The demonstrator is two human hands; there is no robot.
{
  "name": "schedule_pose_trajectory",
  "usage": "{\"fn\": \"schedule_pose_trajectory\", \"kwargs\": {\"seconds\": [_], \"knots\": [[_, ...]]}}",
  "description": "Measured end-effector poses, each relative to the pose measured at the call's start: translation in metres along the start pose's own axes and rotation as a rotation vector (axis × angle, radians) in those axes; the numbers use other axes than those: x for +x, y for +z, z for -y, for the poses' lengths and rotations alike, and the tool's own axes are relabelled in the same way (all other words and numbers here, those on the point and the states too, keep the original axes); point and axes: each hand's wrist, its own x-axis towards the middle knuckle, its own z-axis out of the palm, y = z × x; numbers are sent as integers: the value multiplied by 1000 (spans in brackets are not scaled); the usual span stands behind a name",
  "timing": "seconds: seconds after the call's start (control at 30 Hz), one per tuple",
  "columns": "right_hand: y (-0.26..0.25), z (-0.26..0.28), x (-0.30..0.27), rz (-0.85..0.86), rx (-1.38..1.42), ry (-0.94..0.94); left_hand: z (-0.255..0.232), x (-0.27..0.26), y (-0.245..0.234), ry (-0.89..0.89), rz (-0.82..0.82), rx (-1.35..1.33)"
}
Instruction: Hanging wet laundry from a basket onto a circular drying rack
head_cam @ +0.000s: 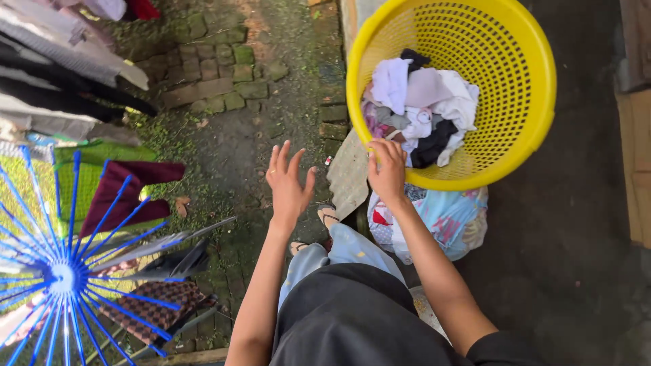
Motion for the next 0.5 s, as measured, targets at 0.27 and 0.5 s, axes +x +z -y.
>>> {"fn": "schedule_pose_trajectory", "kwargs": {"seconds": [0.27, 0.5], "knots": [[16, -224, 27, -221, 259, 768, -93, 51, 64, 333, 214, -188], [103, -333, 48, -341, 1207, 1333, -98, 42, 109, 242, 353, -226]]}}
